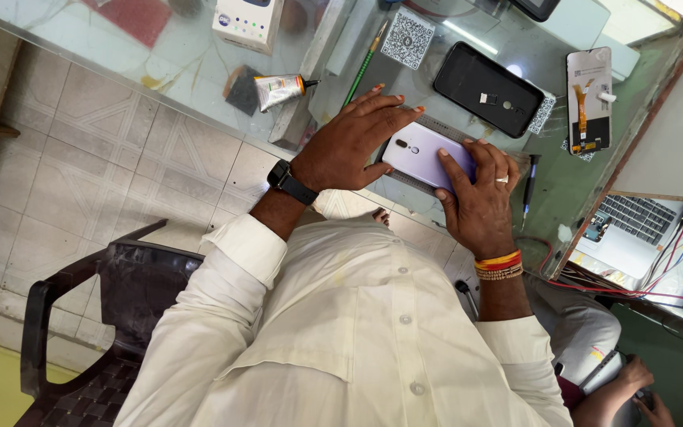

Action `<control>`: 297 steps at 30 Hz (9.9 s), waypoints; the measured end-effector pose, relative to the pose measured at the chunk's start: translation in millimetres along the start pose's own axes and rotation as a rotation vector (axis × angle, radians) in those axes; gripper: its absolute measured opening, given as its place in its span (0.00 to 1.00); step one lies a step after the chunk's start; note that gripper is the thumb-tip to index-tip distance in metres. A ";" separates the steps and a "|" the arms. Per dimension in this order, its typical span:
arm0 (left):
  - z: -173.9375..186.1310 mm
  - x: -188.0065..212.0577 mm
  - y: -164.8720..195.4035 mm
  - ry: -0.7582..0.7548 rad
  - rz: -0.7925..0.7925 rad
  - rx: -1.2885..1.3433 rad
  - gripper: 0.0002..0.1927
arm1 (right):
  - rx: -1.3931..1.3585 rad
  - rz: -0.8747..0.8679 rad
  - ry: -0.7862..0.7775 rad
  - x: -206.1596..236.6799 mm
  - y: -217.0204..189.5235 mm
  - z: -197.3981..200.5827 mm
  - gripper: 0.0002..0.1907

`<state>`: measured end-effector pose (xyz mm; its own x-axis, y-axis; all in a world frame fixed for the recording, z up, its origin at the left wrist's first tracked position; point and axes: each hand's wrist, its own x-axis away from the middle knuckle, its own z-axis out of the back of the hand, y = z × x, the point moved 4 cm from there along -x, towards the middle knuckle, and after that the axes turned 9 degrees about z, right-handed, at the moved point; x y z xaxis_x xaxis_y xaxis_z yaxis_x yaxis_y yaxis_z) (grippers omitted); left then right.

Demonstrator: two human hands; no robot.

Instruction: The person applies adhesive to the internal frame of a disassembled smartphone, then places the back cover onto the chassis and presses the edges to secure it. The person then uses a thin wire to run along the seam of the phone to ensure the cover is sealed.

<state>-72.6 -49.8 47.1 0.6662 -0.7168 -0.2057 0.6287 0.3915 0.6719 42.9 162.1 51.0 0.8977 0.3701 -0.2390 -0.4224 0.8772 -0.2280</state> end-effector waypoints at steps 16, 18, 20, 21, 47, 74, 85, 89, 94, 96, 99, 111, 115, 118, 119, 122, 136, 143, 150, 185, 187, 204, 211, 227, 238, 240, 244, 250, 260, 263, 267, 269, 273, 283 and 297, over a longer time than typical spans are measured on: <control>0.4 -0.5 3.1 0.002 0.005 -0.024 0.48 | 0.019 -0.005 0.000 -1.2 -0.6 -0.1 0.24; 0.4 -0.1 3.2 0.007 0.004 -0.026 0.47 | 0.022 -0.002 0.001 -1.5 -0.7 0.1 0.24; 0.5 0.3 3.9 0.021 -0.006 -0.030 0.46 | 0.022 -0.004 0.006 -1.8 -1.1 0.3 0.24; 0.1 0.6 3.9 0.016 0.000 -0.033 0.46 | 0.022 -0.005 0.009 -1.9 -1.4 0.4 0.24; 2.1 3.6 6.9 0.015 0.002 -0.047 0.45 | 0.063 0.104 0.030 -8.7 -18.3 4.7 0.28; -2.0 -9.7 7.1 -0.017 0.077 0.036 0.27 | -0.130 0.037 0.146 -30.1 -39.9 13.4 0.18; 3.9 -12.6 -7.4 -0.007 0.043 0.017 0.27 | -0.174 0.042 0.135 -28.3 -42.6 4.6 0.17; 9.4 -14.6 -13.4 -0.008 0.016 0.004 0.27 | -0.186 0.057 0.132 -29.2 -45.8 3.1 0.17; 16.3 -15.2 -16.3 0.002 -0.073 -0.014 0.23 | -0.166 0.060 0.113 -30.8 -51.1 1.0 0.17; 16.1 -17.7 -13.7 -0.002 -0.095 -0.064 0.23 | -0.161 0.059 0.111 -31.3 -52.6 0.6 0.17; 10.3 -23.6 -8.8 -0.054 -0.073 -0.191 0.21 | -0.143 0.064 0.108 -30.7 -54.1 0.8 0.17; 5.8 -29.8 13.0 -0.102 -0.083 -0.411 0.05 | -0.012 0.049 0.123 -26.1 -51.9 7.1 0.16; 7.2 -26.1 26.3 -0.088 -0.039 -0.426 0.13 | -0.080 0.022 0.163 -25.5 -44.4 12.6 0.16; -0.3 -26.8 36.7 -0.060 -0.041 -0.506 0.15 | -0.168 -0.015 0.183 -22.9 -36.6 14.2 0.20; -3.2 -27.4 39.4 -0.046 -0.045 -0.544 0.16 | -0.219 -0.040 0.193 -21.6 -32.9 14.6 0.23; -8.5 -30.5 46.8 0.032 0.000 -0.437 0.09 | -0.320 -0.091 0.172 -15.0 -22.2 16.9 0.32; -21.1 -51.5 68.8 -0.131 0.035 -0.584 0.14 | -0.238 -0.172 0.169 43.3 17.6 43.1 0.32; -28.0 -55.8 71.5 -0.208 0.049 -0.614 0.20 | -0.244 -0.147 0.169 45.1 22.4 41.2 0.37; -27.3 -52.4 69.5 -0.165 0.031 -0.591 0.20 | -0.201 -0.125 0.141 44.0 22.4 42.7 0.32; -28.4 -54.1 72.4 -0.129 -0.090 -0.513 0.13 | -0.038 -0.034 0.216 51.6 6.5 41.5 0.13; -30.1 -51.6 76.3 -0.134 -0.129 -0.482 0.15 | -0.013 -0.039 0.220 52.9 4.2 41.8 0.12; -35.7 -67.5 101.8 -0.228 -0.191 -0.561 0.17 | 0.169 -0.076 0.277 55.0 -0.2 58.9 0.11; -36.4 -74.4 91.5 -0.287 -0.131 -0.507 0.23 | 0.060 -0.149 0.320 51.0 10.5 58.5 0.10; -29.2 -81.9 93.6 -0.334 -0.158 -0.538 0.29 | 0.008 -0.220 0.390 47.3 7.3 59.9 0.09; -20.2 -68.7 94.9 -0.300 -0.089 -0.498 0.27 | -0.152 -0.756 0.257 28.3 10.7 47.3 0.30; -8.1 -69.1 87.7 -0.277 0.007 -0.333 0.31 | -0.175 -0.731 0.249 24.1 13.0 44.5 0.30; 21.1 -65.6 59.8 -0.095 0.157 -0.185 0.37 | -0.238 -0.775 0.239 18.6 20.9 30.6 0.30; 19.6 -63.8 30.8 -0.100 0.193 -0.160 0.33 | -0.297 -0.745 0.245 9.8 33.1 16.8 0.32; 8.3 -59.7 5.9 -0.163 0.419 0.213 0.16 | -0.774 -0.640 0.414 0.7 31.2 20.3 0.34; 8.4 -54.1 6.8 -0.112 0.376 0.215 0.15 | -0.716 -0.529 0.374 -0.7 33.6 22.2 0.20; 9.7 -45.1 3.8 -0.121 0.432 0.312 0.15 | -0.711 -0.597 0.271 -2.3 38.6 12.3 0.14; 12.0 -39.8 2.8 -0.091 0.433 0.352 0.14 | -0.792 -0.615 0.259 -4.6 38.5 8.0 0.12; 13.7 -25.7 -1.7 -0.015 0.468 0.469 0.14 | -0.826 -0.596 0.265 -9.2 32.9 5.4 0.10; -0.8 -18.6 -4.3 0.002 0.530 0.541 0.10 | -0.859 -0.556 0.241 -11.4 19.6 15.7 0.10; 12.4 -29.8 36.1 -0.104 0.177 1.028 0.10 | -0.536 -0.190 0.434 -2.3 -29.4 108.1 0.07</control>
<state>-74.7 -21.4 86.2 0.6470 -0.7624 -0.0157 -0.1506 -0.1480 0.9775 66.8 168.4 160.2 0.8780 -0.0268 -0.4778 -0.3675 0.6019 -0.7090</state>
